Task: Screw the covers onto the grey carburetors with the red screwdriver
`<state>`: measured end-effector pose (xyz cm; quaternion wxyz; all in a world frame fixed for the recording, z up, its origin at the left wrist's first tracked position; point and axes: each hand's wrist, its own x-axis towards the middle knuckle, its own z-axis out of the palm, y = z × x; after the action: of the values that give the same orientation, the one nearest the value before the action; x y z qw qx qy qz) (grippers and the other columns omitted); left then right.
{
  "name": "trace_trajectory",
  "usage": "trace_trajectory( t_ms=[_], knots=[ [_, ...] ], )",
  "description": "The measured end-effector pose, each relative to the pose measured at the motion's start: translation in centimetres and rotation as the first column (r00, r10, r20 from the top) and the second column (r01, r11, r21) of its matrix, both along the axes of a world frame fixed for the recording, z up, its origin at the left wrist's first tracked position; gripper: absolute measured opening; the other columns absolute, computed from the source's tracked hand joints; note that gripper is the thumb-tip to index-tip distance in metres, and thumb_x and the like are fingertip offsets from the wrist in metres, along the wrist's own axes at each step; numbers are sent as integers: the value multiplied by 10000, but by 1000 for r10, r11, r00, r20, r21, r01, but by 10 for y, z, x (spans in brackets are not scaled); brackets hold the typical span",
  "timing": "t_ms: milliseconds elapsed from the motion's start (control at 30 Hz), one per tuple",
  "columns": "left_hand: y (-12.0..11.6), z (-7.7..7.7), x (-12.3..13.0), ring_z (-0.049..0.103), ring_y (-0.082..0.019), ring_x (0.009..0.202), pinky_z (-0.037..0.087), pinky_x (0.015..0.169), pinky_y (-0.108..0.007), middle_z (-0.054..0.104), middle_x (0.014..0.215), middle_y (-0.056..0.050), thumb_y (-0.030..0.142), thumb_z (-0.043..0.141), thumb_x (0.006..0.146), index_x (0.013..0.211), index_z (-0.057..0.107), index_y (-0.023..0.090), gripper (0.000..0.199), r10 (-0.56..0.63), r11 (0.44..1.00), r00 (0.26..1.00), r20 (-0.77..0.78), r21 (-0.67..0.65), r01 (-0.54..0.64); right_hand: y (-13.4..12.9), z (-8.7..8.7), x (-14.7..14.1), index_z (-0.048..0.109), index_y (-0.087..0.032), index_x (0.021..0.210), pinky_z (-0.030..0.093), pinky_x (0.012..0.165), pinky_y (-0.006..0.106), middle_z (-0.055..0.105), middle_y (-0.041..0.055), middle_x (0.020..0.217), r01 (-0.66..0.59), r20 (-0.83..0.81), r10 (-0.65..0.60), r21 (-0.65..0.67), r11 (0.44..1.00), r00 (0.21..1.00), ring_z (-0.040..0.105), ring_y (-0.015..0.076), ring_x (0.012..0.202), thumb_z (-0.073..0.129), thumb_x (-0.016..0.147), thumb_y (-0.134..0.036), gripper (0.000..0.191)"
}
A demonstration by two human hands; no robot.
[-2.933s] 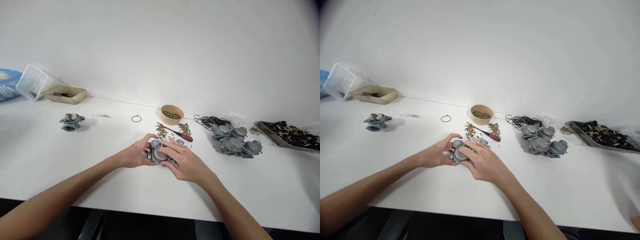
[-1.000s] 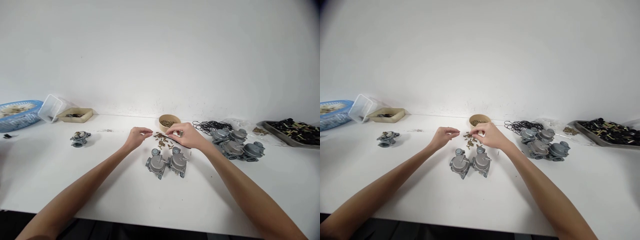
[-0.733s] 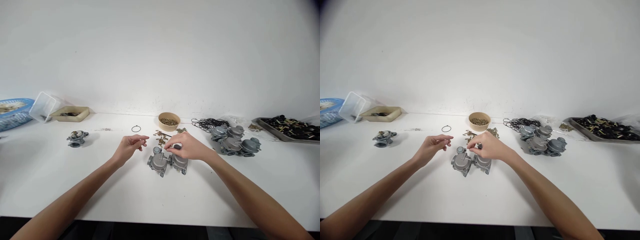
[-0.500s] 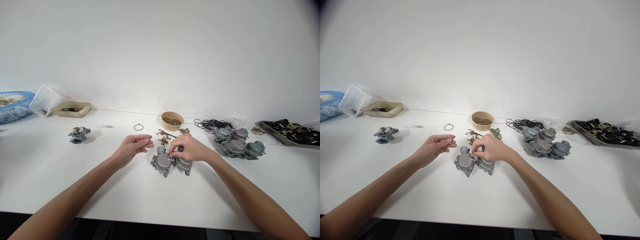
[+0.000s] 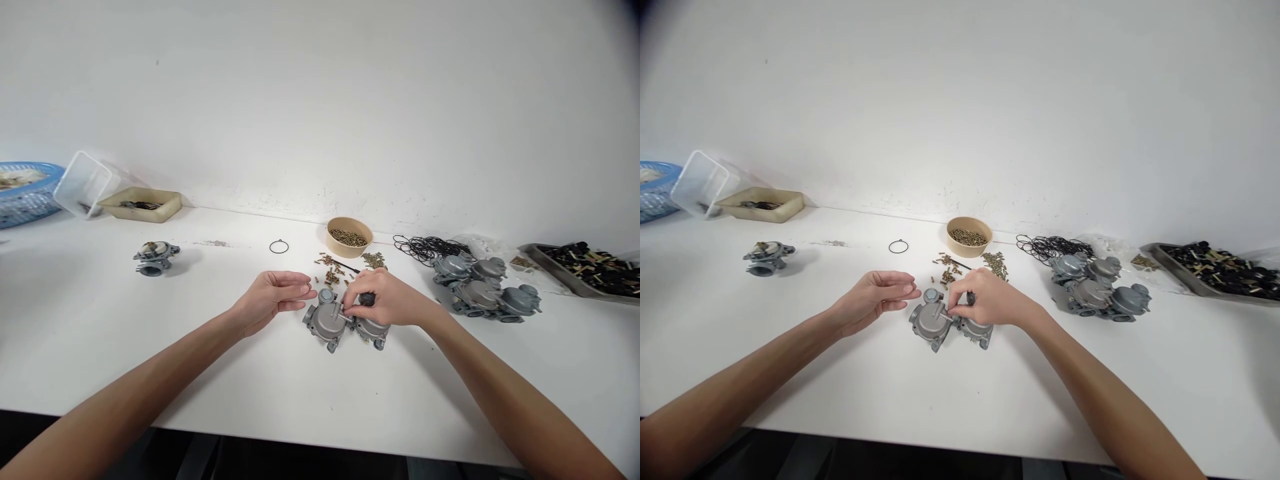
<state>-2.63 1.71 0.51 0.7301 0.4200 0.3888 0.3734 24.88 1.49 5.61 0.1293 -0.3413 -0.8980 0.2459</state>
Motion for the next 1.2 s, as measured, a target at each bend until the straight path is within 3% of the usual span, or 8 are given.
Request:
trace_trajectory(
  t_ms=[167, 333, 433, 600, 667, 833, 1200],
  knots=[
    [-2, 7, 0, 799, -266, 932, 629, 686, -264, 817, 961, -96, 392, 914, 743, 898, 761, 149, 326, -27, 983, 989, -145, 176, 53, -6, 0, 0, 675, -234, 790, 399, 926, 340, 754, -75, 782, -18, 46, 15, 70, 997, 999, 633, 105, 675, 675, 905, -179, 127],
    [-7, 14, -3, 783, -238, 786, 613, 663, -288, 824, 852, -86, 348, 886, 768, 935, 809, 160, 263, -69, 873, 939, -337, 435, 220, -8, 0, -1, 662, -231, 777, 397, 924, 343, 716, -72, 717, -34, 62, 28, 101, 994, 998, 540, 94, 596, 635, 911, -160, 154],
    [-9, 17, -7, 778, -222, 785, 612, 687, -277, 825, 865, -69, 334, 852, 814, 891, 850, 193, 160, -109, 764, 897, -428, 541, 351, -10, 3, -2, 671, -226, 776, 398, 918, 346, 716, -62, 717, -33, 73, 27, 83, 996, 997, 535, 99, 603, 636, 911, -174, 149],
    [-11, 16, -10, 732, -169, 746, 571, 661, -252, 812, 927, -81, 311, 764, 911, 926, 842, 209, 129, -101, 473, 845, -526, 721, 506, -14, 7, -4, 683, -226, 756, 394, 882, 344, 693, -59, 681, 10, 128, -23, 99, 995, 991, 482, 102, 591, 643, 892, -166, 154],
    [-11, 14, -10, 723, -162, 731, 566, 674, -254, 805, 907, -80, 310, 724, 944, 938, 832, 208, 149, -68, 419, 833, -549, 742, 523, -15, 7, -4, 683, -226, 749, 394, 865, 340, 680, -55, 661, 14, 137, -30, 115, 993, 990, 485, 107, 599, 640, 882, -154, 158],
    [-7, 9, -10, 729, -157, 734, 560, 678, -238, 808, 906, -61, 328, 732, 940, 931, 816, 210, 145, 9, 415, 835, -549, 762, 497, -15, 6, -4, 684, -230, 746, 399, 886, 345, 688, -60, 658, -5, 119, -9, 116, 993, 993, 518, 108, 604, 635, 878, -151, 161],
    [-5, 14, -15, 776, -206, 794, 625, 736, -277, 825, 926, -62, 327, 720, 930, 981, 834, 210, 170, -32, 478, 816, -578, 708, 520, -18, 10, -4, 711, -245, 787, 433, 939, 371, 735, -42, 711, -62, 116, 44, 153, 986, 992, 643, 155, 698, 602, 854, -99, 194]
  ],
)
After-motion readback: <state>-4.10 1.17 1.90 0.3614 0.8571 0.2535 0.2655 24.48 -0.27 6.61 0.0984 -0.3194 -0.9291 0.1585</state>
